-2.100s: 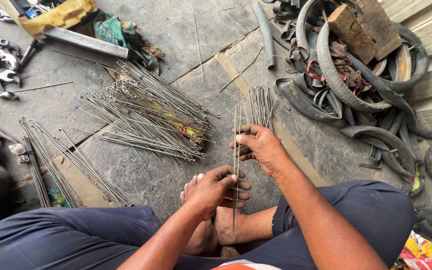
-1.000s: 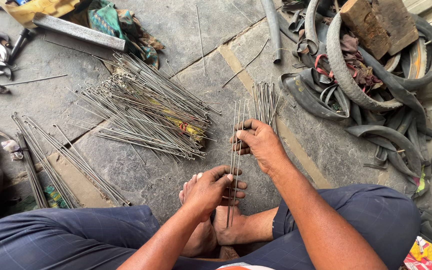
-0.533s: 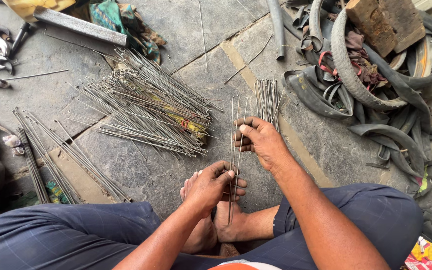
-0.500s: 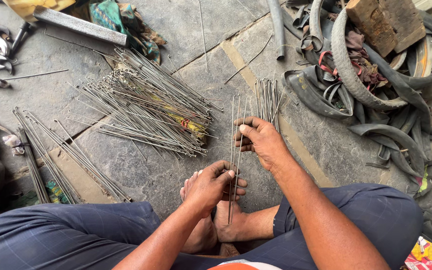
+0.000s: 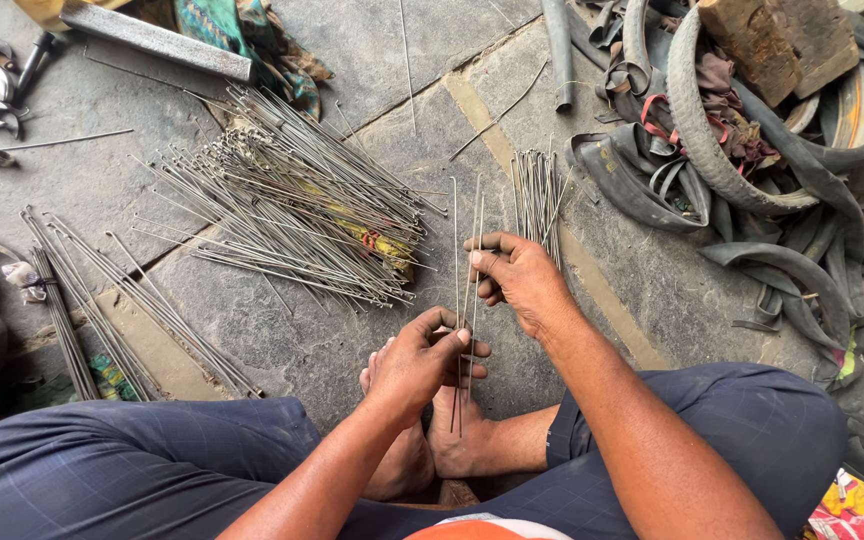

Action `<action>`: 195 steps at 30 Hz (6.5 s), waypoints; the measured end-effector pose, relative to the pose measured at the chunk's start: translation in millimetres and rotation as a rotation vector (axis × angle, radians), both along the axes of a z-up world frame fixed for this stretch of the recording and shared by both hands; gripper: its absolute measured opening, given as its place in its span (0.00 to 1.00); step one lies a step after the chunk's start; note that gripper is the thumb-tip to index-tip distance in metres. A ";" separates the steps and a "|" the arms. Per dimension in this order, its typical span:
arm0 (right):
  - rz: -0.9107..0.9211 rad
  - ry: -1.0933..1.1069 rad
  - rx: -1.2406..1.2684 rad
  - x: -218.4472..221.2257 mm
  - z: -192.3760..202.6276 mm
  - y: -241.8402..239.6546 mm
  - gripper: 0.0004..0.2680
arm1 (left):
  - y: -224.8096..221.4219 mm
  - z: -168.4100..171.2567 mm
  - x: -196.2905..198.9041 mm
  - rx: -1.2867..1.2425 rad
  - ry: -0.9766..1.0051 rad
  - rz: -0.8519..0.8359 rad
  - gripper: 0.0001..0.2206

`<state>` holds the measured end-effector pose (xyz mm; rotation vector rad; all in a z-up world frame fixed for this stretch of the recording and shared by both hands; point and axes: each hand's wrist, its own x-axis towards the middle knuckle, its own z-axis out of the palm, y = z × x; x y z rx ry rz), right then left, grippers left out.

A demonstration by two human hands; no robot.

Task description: The person sorts bicycle spokes by hand, picking them up from a pile and arranging them into smaller bundles.

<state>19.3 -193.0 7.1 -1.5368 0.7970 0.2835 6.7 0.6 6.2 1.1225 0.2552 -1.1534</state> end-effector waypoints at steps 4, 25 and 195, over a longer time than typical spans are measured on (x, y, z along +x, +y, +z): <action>-0.012 -0.024 0.000 -0.5 -1.5 2.3 0.09 | 0.5 1.5 1.1 -0.030 -0.013 0.011 0.06; -0.157 -0.070 0.055 0.0 -12.9 -5.8 0.05 | -3.4 -25.9 -2.0 0.033 -0.015 0.207 0.05; 1.155 -0.027 -0.629 -62.8 -32.9 84.3 0.14 | 140.3 -147.7 160.1 1.377 -0.150 0.313 0.25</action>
